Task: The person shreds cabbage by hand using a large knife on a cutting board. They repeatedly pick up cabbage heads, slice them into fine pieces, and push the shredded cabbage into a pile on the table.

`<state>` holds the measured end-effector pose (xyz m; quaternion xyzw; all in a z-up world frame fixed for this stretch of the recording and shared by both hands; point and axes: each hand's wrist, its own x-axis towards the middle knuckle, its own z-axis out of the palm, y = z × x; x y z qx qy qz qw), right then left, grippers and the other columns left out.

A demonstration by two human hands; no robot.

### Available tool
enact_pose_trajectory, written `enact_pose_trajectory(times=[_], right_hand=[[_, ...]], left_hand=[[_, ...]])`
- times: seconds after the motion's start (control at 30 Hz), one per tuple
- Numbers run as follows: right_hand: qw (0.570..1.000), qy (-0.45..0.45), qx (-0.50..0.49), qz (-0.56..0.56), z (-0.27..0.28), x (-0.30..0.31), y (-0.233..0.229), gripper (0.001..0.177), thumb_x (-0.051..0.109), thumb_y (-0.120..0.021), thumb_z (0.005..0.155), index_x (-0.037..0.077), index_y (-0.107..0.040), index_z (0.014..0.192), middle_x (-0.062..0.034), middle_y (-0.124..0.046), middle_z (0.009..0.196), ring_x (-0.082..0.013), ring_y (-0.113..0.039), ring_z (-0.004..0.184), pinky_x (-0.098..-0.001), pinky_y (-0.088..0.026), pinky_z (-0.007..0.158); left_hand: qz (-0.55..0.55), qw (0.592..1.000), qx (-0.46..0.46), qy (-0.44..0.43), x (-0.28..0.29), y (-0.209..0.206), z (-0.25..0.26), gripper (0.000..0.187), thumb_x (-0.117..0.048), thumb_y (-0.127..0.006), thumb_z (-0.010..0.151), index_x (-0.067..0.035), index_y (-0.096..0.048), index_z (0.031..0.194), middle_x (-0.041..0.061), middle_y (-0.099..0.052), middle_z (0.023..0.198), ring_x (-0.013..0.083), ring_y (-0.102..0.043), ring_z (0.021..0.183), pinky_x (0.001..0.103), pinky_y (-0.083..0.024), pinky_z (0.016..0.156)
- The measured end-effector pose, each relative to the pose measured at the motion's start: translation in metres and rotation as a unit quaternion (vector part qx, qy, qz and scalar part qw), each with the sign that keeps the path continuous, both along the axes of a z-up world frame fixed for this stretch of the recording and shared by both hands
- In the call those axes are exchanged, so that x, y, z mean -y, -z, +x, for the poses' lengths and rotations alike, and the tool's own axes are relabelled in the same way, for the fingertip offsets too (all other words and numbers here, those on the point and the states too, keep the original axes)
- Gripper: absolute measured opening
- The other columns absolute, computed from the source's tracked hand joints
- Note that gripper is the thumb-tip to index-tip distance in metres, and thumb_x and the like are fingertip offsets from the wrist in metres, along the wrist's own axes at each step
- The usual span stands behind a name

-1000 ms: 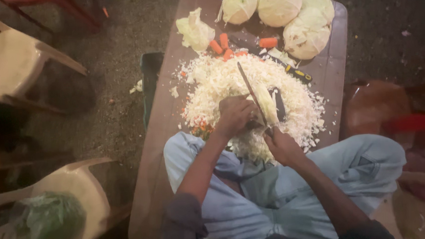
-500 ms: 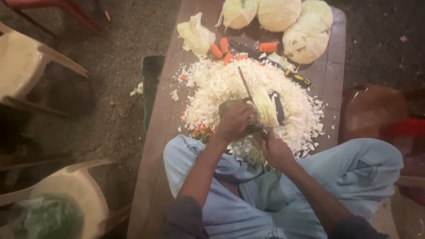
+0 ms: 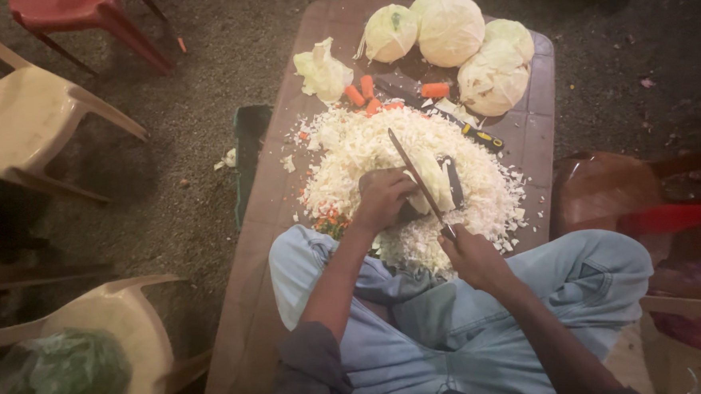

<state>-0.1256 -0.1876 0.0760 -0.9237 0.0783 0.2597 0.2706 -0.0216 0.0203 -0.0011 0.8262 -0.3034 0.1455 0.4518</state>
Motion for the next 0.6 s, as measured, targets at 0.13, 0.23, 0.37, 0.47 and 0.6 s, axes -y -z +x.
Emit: enact_pose_trajectory(times=[0.13, 0.23, 0.37, 0.47, 0.6], right_hand=[[0.999, 0.004, -0.05, -0.014, -0.006, 0.006, 0.011, 0.041, 0.042, -0.05, 0.102, 0.004, -0.057, 0.116, -0.0282, -0.073, 0.086, -0.0464, -0.072, 0.086, -0.0553, -0.052, 0.082], [0.999, -0.025, 0.034, 0.009, -0.006, 0.011, 0.05, 0.042, 0.04, -0.051, 0.101, 0.002, -0.056, 0.119, -0.0289, -0.072, 0.093, -0.0482, -0.069, 0.093, -0.0567, -0.051, 0.082], [0.992, -0.006, 0.092, 0.081, 0.01, -0.003, 0.109, 0.043, 0.036, -0.051, 0.099, 0.0, -0.055, 0.12, -0.0287, -0.071, 0.105, -0.0492, -0.067, 0.098, -0.0562, -0.052, 0.083], [0.997, -0.01, 0.07, 0.019, 0.014, -0.006, 0.114, 0.044, 0.036, -0.053, 0.099, 0.001, -0.054, 0.125, -0.0321, -0.07, 0.101, -0.0515, -0.066, 0.1, -0.059, -0.049, 0.085], [0.998, -0.01, 0.05, 0.037, 0.024, -0.005, 0.075, 0.043, 0.039, -0.053, 0.099, 0.005, -0.056, 0.124, -0.031, -0.07, 0.098, -0.0512, -0.067, 0.096, -0.0589, -0.051, 0.084]], left_hand=[[0.004, 1.0, 0.023, -0.013, 0.002, 0.006, 0.003, 0.016, -0.009, -0.071, 0.08, -0.014, -0.077, 0.093, 0.004, -0.072, 0.097, 0.0279, -0.069, 0.095, 0.042, -0.052, 0.085], [0.013, 0.999, 0.029, -0.012, 0.002, 0.019, 0.009, 0.02, -0.007, -0.068, 0.081, -0.017, -0.076, 0.096, 0.002, -0.072, 0.1, 0.0262, -0.069, 0.097, 0.041, -0.053, 0.086], [0.017, 0.999, 0.036, -0.015, 0.006, 0.024, -0.001, 0.019, -0.007, -0.066, 0.08, -0.017, -0.074, 0.094, 0.003, -0.07, 0.1, 0.027, -0.067, 0.099, 0.042, -0.052, 0.086], [0.027, 0.999, 0.04, -0.016, 0.002, 0.016, 0.004, 0.018, -0.007, -0.066, 0.08, -0.016, -0.072, 0.094, 0.004, -0.07, 0.099, 0.028, -0.066, 0.1, 0.042, -0.052, 0.086], [0.017, 0.999, 0.046, -0.022, 0.003, 0.015, 0.002, 0.014, -0.006, -0.067, 0.081, -0.015, -0.071, 0.092, 0.005, -0.069, 0.097, 0.0284, -0.067, 0.098, 0.044, -0.052, 0.086]])
